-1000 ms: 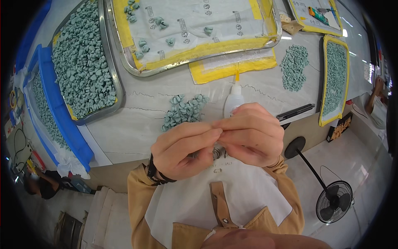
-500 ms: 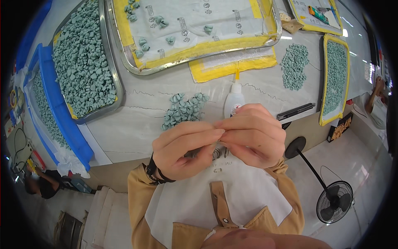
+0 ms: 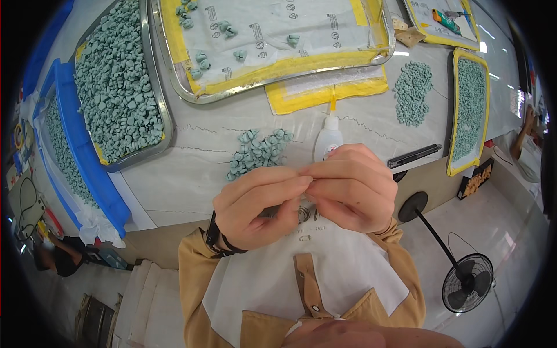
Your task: Assemble small green flower-shaped plastic components using a squeeze bottle at a factory workbench.
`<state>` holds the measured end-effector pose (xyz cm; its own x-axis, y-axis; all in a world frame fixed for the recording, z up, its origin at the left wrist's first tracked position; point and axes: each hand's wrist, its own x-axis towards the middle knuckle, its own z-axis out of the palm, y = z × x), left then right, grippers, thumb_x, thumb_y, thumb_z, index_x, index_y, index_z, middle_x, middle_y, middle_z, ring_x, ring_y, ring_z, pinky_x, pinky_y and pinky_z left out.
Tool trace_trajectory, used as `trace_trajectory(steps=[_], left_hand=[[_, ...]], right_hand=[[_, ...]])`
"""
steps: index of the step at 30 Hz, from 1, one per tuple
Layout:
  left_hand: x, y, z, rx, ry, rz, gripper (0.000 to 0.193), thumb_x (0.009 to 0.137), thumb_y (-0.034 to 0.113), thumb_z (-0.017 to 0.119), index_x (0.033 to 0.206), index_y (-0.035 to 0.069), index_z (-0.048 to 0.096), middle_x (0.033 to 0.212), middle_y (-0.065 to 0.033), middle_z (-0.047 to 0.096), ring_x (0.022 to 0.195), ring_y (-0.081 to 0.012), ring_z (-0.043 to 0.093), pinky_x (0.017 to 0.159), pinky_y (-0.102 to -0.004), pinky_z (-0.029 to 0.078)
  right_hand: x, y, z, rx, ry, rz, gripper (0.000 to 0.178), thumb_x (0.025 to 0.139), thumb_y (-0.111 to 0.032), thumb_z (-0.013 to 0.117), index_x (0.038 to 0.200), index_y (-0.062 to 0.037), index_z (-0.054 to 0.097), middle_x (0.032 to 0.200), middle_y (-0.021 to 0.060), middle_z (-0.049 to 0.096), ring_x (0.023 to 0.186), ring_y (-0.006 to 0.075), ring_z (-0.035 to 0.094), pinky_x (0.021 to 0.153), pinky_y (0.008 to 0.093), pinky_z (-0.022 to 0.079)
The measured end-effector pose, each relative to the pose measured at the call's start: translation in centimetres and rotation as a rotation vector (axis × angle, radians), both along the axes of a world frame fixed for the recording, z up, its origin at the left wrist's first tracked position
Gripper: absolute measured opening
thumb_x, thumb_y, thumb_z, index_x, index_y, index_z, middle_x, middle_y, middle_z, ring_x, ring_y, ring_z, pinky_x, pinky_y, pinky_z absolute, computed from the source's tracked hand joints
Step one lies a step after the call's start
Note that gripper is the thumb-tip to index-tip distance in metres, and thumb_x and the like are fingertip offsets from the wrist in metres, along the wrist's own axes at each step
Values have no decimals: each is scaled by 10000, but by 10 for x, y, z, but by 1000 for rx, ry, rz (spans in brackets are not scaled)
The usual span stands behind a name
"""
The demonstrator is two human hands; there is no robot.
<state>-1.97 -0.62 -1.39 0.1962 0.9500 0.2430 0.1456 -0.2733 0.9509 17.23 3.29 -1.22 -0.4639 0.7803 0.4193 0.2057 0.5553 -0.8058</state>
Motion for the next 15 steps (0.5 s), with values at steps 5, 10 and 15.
trace_trajectory(steps=[5, 10, 15], left_hand=[[2, -1, -2, 20, -1, 24, 282, 747, -109, 617, 1023, -57, 642, 946, -187, 657, 776, -207, 649, 671, -265, 527], [1, 0, 2, 16, -19, 17, 259, 757, -98, 617, 1010, -49, 639, 935, -184, 655, 754, -199, 645, 663, -265, 525], [-2, 2, 3, -10, -25, -9, 250, 774, -84, 607, 1021, -48, 623, 939, -186, 640, 734, -192, 642, 647, -275, 531]], right_hand=[[-2, 0, 1, 19, 0, -11, 236, 626, -20, 714, 860, -10, 694, 905, 141, 698, 646, 227, 614, 634, 326, 483], [-7, -3, 0, 64, 27, -33, 233, 633, -30, 714, 864, -9, 695, 900, 148, 698, 646, 225, 616, 617, 319, 482], [-1, -10, 3, 153, -70, -80, 360, 643, -115, 788, 963, 5, 675, 936, 159, 676, 696, 245, 618, 645, 344, 490]])
